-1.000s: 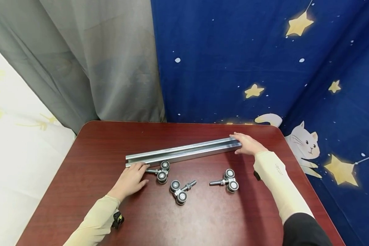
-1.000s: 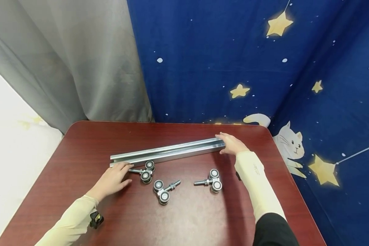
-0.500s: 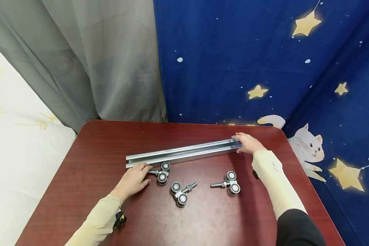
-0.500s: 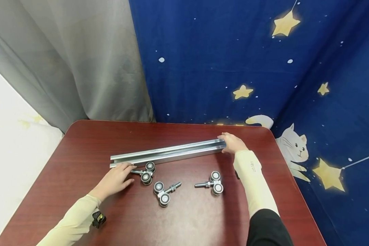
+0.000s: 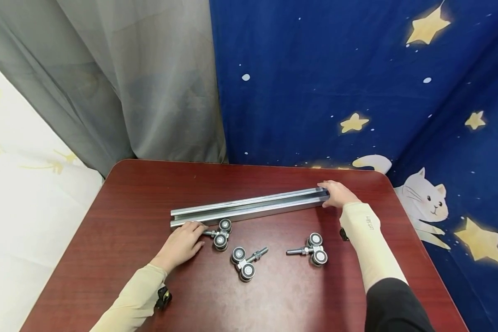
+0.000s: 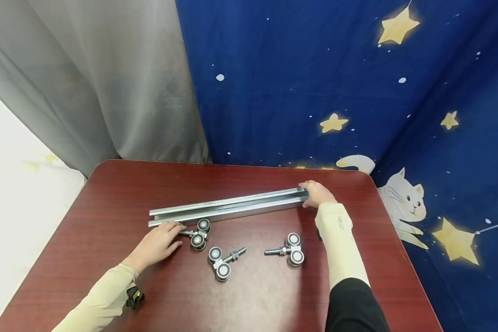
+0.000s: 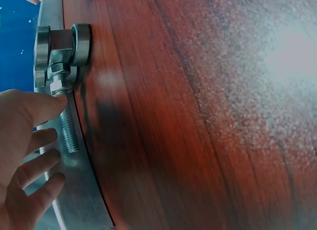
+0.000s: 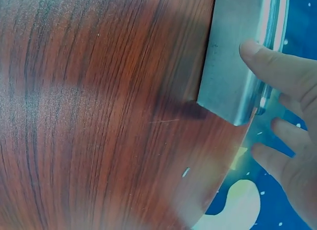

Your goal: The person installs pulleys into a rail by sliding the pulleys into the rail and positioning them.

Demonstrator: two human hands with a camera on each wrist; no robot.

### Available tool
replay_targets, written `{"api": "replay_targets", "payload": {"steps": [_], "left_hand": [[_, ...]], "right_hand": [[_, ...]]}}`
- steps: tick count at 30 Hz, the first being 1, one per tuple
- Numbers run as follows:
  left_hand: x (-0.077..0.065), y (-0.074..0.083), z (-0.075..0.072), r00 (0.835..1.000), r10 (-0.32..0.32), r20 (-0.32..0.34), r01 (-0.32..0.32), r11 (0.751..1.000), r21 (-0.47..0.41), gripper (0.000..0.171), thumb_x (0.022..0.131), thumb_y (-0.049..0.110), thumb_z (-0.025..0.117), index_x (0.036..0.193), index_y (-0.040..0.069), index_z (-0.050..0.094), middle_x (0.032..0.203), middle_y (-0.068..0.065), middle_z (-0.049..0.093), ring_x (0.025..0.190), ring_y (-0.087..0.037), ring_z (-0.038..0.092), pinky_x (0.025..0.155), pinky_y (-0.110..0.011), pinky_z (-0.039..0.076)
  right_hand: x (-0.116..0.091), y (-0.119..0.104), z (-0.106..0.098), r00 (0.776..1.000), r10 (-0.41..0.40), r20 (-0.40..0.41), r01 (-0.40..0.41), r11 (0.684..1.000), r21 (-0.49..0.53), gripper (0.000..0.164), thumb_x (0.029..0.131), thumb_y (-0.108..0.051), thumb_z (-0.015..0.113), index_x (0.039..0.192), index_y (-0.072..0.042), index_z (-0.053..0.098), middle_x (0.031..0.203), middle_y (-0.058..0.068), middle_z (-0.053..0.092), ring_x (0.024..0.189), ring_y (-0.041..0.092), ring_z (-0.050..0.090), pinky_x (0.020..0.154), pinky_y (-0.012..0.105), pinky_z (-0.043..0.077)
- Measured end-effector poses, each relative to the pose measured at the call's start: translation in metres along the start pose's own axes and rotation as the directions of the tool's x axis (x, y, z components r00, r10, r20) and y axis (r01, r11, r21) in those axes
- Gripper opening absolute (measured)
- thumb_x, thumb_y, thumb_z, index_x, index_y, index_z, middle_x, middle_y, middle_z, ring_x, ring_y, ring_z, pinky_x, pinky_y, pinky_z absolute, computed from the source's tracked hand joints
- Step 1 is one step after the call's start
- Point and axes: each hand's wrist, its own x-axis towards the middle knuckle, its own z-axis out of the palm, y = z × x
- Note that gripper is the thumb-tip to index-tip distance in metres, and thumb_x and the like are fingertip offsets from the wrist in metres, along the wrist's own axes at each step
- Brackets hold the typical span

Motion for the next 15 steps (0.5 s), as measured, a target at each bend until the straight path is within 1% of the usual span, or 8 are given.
{"api": "replay_targets", "payload": {"steps": [2, 6, 9, 12, 15], "left_hand": [[0.000, 0.000, 0.001, 1.000, 0.001, -0.004, -0.001, 1.000, -0.001, 0.034, 0.073, 0.014, 0.072, 0.104, 0.004, 0.062, 0.098, -0.009, 0.060, 0.093, -0.027, 0.056, 0.076, -0.043, 0.047], [-0.001, -0.001, 0.002, 1.000, 0.000, -0.003, 0.000, 1.000, -0.015, 0.035, 0.073, 0.013, 0.072, 0.105, 0.004, 0.062, 0.097, -0.009, 0.060, 0.092, -0.027, 0.057, 0.078, -0.043, 0.047], [0.000, -0.002, 0.002, 1.000, -0.012, 0.002, 0.012, 1.000, -0.027, 0.037, 0.073, 0.013, 0.072, 0.107, 0.005, 0.061, 0.100, -0.009, 0.060, 0.094, -0.027, 0.058, 0.080, -0.043, 0.047], [0.001, -0.003, 0.004, 1.000, -0.022, 0.013, 0.023, 0.999, -0.036, 0.037, 0.074, 0.013, 0.071, 0.109, 0.005, 0.061, 0.101, -0.009, 0.059, 0.095, -0.026, 0.057, 0.080, -0.042, 0.047], [0.002, -0.004, 0.006, 1.000, -0.018, 0.021, 0.019, 0.999, -0.037, 0.035, 0.074, 0.013, 0.070, 0.107, 0.005, 0.061, 0.100, -0.008, 0.059, 0.095, -0.025, 0.057, 0.079, -0.040, 0.047]], "right_hand": [[0.002, 0.003, 0.002, 1.000, 0.010, 0.006, -0.010, 1.000, 0.013, 0.069, 0.068, -0.011, 0.077, 0.129, 0.004, 0.046, 0.132, 0.030, 0.040, 0.123, 0.043, 0.036, 0.099, 0.052, 0.032], [0.006, 0.007, 0.006, 1.000, -0.014, 0.001, 0.014, 0.999, 0.032, 0.067, 0.068, -0.012, 0.077, 0.127, 0.004, 0.048, 0.127, 0.028, 0.046, 0.119, 0.042, 0.041, 0.098, 0.051, 0.034], [0.009, 0.009, 0.008, 1.000, -0.016, -0.005, 0.016, 0.999, 0.039, 0.068, 0.068, -0.013, 0.077, 0.127, 0.004, 0.048, 0.125, 0.026, 0.049, 0.118, 0.040, 0.043, 0.097, 0.050, 0.035], [0.012, 0.007, 0.008, 1.000, 0.003, -0.005, -0.003, 0.999, 0.046, 0.068, 0.067, -0.015, 0.078, 0.126, 0.004, 0.050, 0.123, 0.025, 0.052, 0.116, 0.040, 0.045, 0.097, 0.050, 0.035], [0.014, 0.004, 0.007, 0.999, 0.037, -0.007, -0.037, 0.998, 0.052, 0.064, 0.067, -0.016, 0.079, 0.122, 0.004, 0.053, 0.119, 0.024, 0.055, 0.112, 0.040, 0.048, 0.094, 0.050, 0.038]]}}
